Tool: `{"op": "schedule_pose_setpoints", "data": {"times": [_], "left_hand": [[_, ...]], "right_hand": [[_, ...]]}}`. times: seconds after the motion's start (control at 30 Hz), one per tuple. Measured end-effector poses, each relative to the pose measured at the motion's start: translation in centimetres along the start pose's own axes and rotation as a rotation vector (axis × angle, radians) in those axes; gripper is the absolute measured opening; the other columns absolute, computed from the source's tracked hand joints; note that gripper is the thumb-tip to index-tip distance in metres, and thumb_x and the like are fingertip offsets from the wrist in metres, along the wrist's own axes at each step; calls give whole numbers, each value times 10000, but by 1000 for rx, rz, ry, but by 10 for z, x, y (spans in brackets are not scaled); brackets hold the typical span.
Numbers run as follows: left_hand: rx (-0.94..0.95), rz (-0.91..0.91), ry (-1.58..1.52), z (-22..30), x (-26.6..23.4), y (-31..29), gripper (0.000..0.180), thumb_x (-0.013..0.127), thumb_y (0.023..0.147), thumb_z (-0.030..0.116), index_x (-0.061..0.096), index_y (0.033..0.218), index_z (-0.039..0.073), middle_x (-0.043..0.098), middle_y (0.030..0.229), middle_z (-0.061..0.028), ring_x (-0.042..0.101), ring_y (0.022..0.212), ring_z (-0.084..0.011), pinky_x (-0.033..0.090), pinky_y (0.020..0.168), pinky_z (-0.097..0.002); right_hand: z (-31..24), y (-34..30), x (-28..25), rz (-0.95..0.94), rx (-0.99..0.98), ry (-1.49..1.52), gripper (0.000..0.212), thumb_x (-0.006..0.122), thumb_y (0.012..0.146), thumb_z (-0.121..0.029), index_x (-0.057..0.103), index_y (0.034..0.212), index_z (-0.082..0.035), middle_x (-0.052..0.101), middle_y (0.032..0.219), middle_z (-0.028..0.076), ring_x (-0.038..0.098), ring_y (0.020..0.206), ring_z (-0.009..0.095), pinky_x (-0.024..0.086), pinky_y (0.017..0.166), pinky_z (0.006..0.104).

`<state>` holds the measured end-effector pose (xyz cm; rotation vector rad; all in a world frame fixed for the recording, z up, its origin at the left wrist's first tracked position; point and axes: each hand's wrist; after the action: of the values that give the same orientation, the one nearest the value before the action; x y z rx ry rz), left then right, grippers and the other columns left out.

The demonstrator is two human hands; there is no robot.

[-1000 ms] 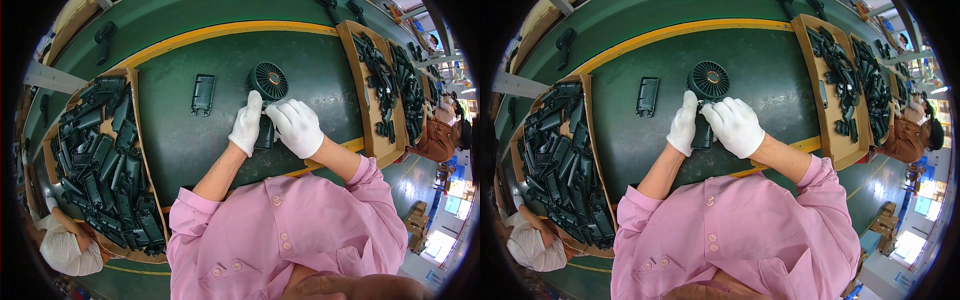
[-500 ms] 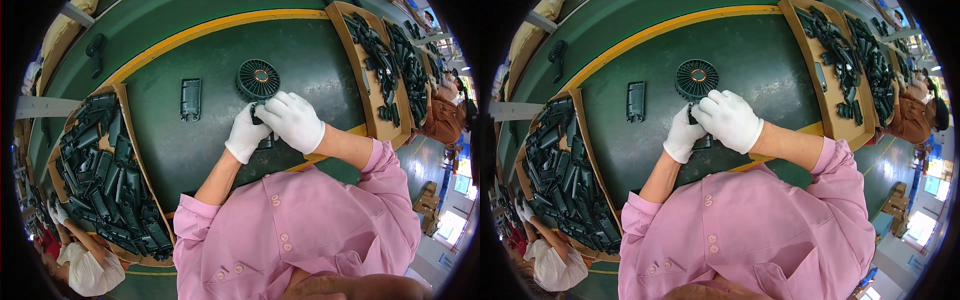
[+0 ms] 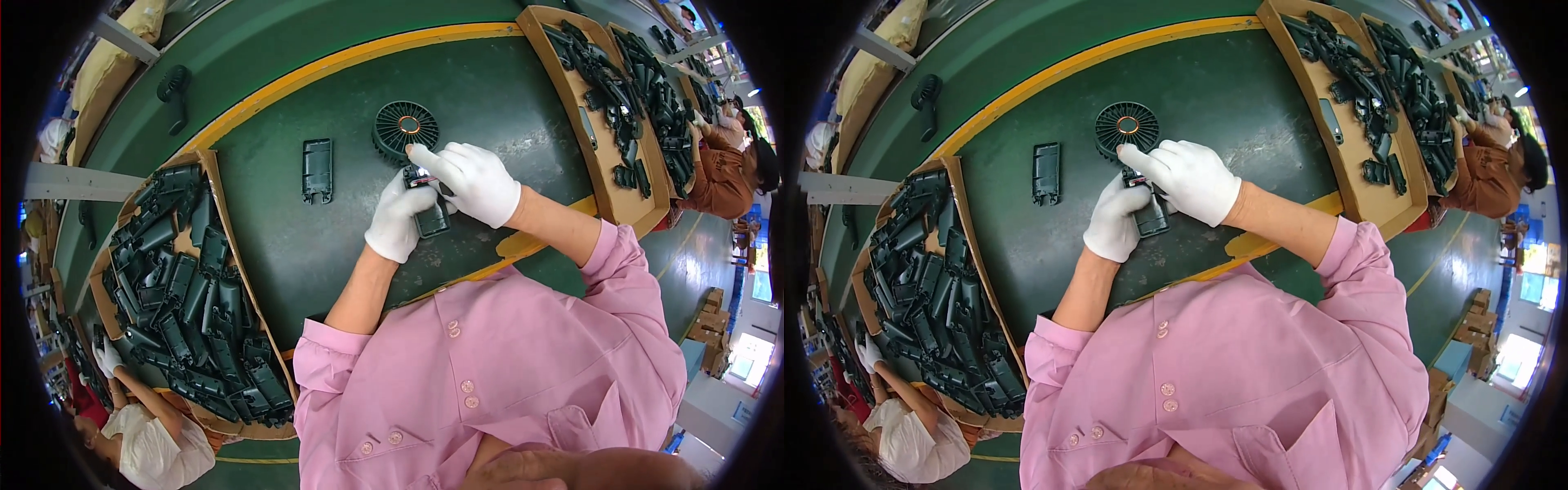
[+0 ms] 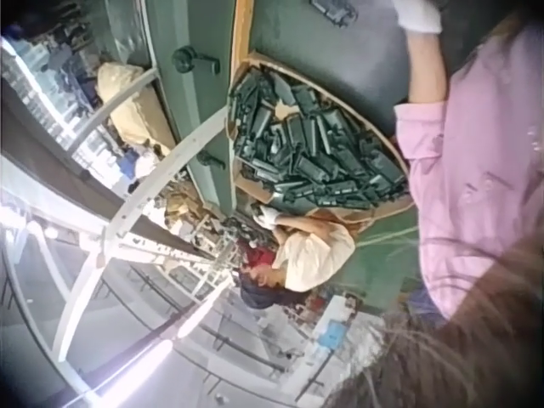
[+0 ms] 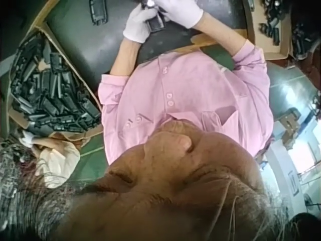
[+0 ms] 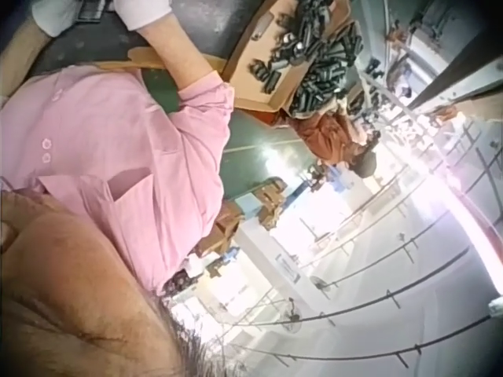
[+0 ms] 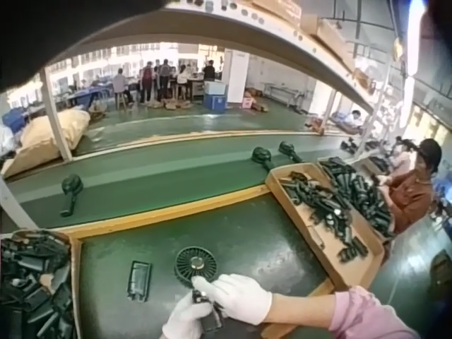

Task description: The person assembles handheld mini fans by inserting batteries into fan components, snapping plastic casing pieces together by hand, and placing the assembled fans onto a conveyor belt.

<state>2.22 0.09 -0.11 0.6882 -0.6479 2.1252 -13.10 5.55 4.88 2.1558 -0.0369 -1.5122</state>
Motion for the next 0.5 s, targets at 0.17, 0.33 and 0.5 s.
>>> {"op": "schedule_pose_setpoints", "data": {"times": [0.17,0.33,0.5], "left_hand": [[-103,155,-227,3,5,6,283,546,947,242,556,1121,19,630,993,-79,627,892,-175,529,765,-318],[-72,204,-219,4,8,3,256,550,944,246,589,1080,33,637,996,-88,640,841,-209,571,716,-362],[-52,289,-312,-1,11,7,241,561,919,189,557,1075,5,625,924,-126,659,797,-251,577,696,-391]], "right_hand": [[-7,2,-3,-20,110,3,626,696,704,-36,484,1292,-74,567,757,79,594,711,267,492,646,353],[-15,-7,-27,11,249,92,571,676,737,-28,495,1278,-55,592,781,121,619,738,287,503,664,352],[-35,-29,-28,3,424,190,463,643,797,-72,522,1243,-33,646,835,167,649,705,306,511,620,361]]}}
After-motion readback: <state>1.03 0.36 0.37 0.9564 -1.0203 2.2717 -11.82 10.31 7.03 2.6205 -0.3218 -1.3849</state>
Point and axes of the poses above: each hand's wrist, its own y-axis towards the middle knuckle, its own x-axis out of the palm, z = x × y
